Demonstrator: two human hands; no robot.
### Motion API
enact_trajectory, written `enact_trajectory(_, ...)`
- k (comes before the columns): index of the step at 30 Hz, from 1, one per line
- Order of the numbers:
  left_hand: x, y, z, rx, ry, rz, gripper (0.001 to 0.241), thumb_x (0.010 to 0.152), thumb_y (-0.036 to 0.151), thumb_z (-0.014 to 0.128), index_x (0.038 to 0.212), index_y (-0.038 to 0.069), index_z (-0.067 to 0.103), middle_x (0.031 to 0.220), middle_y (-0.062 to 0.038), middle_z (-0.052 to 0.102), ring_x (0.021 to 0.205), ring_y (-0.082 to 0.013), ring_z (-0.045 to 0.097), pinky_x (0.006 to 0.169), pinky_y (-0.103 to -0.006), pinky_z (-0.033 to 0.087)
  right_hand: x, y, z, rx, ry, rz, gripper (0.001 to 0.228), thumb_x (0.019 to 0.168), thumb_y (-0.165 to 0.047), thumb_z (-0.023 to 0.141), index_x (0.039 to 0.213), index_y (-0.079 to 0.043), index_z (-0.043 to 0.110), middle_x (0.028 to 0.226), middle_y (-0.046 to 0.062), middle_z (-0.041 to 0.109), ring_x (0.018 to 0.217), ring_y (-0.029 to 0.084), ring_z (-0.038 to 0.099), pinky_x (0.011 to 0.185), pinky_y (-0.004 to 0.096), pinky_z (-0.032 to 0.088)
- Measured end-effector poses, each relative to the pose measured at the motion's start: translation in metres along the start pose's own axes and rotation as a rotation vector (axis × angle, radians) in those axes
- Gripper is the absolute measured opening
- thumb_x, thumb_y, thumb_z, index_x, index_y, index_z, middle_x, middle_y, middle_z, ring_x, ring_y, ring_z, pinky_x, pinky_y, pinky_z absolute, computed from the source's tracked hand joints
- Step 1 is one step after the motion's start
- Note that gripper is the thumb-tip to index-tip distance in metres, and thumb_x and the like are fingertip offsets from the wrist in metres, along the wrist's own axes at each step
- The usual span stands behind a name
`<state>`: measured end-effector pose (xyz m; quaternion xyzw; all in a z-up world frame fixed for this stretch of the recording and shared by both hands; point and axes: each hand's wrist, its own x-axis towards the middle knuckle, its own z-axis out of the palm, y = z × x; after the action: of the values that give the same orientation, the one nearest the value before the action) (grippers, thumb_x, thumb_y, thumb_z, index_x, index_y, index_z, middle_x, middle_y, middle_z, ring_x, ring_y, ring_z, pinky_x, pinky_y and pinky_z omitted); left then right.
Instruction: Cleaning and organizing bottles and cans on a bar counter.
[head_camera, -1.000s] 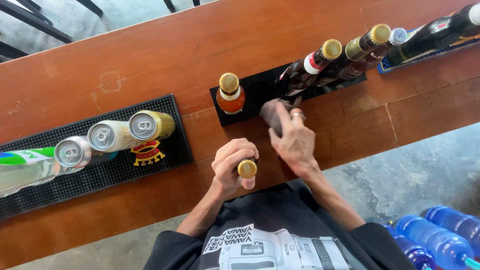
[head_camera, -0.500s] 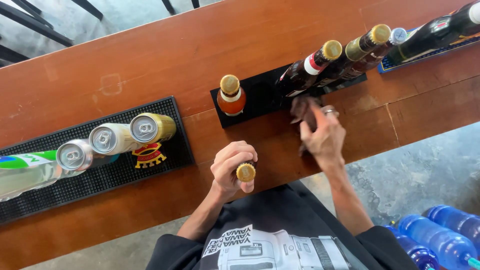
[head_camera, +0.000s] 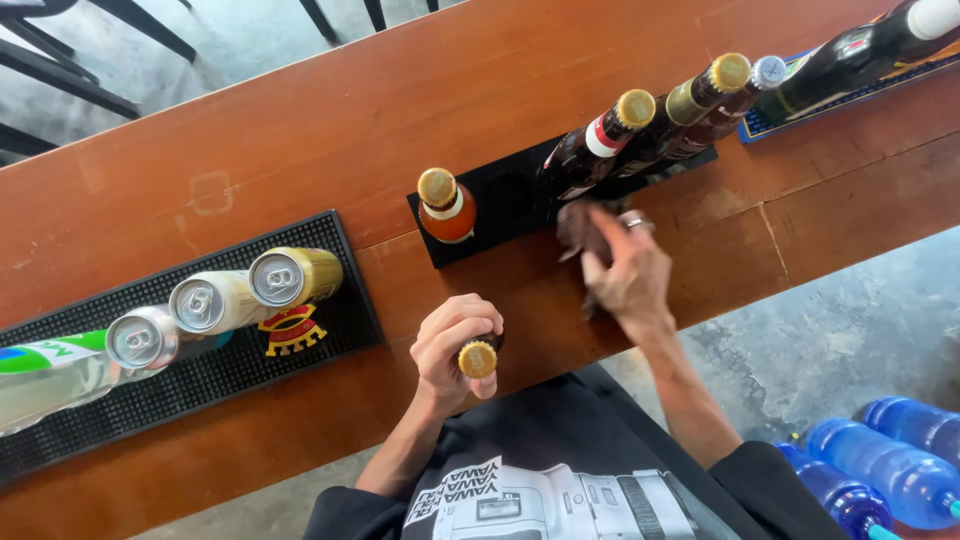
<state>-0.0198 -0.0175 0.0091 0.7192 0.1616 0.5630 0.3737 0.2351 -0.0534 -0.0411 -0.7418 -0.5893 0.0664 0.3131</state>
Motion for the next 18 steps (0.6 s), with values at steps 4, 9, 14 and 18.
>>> enact_trajectory(4, -0.002, -0.001, 0.001, 0.016, 0.005, 0.005, 0.046, 0.104, 0.045, 0.062, 0.108, -0.001, 0.058, 0.09, -0.014, 0.067, 0.078, -0.0274, 0.067, 0.071, -0.0374, 0.058, 0.013, 0.064, -0.018, -0.102, 0.13, 0.053, 0.056, 0.083, -0.016, 0.07, 0.139, -0.015, 0.066, 0.111, 0.024, 0.066, 0.101, 0.043, 0.065, 0.087, 0.051, 0.054)
enact_trajectory(9, -0.002, 0.0, 0.001, 0.03, -0.003, -0.004, 0.044, 0.104, 0.043, 0.063, 0.108, -0.001, 0.058, 0.09, -0.014, 0.067, 0.08, -0.0281, 0.067, 0.074, -0.0391, 0.059, 0.024, 0.083, -0.03, -0.163, 0.205, 0.186, 0.054, 0.084, -0.01, 0.069, 0.139, -0.014, 0.068, 0.113, 0.026, 0.066, 0.103, 0.045, 0.065, 0.088, 0.051, 0.054)
enact_trajectory(14, -0.003, -0.003, 0.003, -0.001, 0.035, 0.013, 0.046, 0.103, 0.045, 0.062, 0.107, -0.001, 0.058, 0.089, -0.015, 0.067, 0.076, -0.0262, 0.067, 0.07, -0.0378, 0.059, 0.015, 0.066, -0.01, -0.151, 0.301, 0.193, 0.057, 0.085, -0.012, 0.072, 0.141, -0.009, 0.065, 0.116, 0.027, 0.066, 0.105, 0.046, 0.064, 0.093, 0.052, 0.054)
enact_trajectory(18, 0.0, -0.001, 0.004, 0.018, 0.027, 0.017, 0.045, 0.104, 0.044, 0.061, 0.108, -0.001, 0.058, 0.09, -0.015, 0.067, 0.078, -0.0275, 0.067, 0.073, -0.0404, 0.059, 0.006, 0.053, -0.008, -0.144, 0.246, 0.015, 0.055, 0.083, -0.015, 0.074, 0.138, -0.008, 0.065, 0.12, 0.034, 0.062, 0.105, 0.049, 0.062, 0.089, 0.051, 0.053)
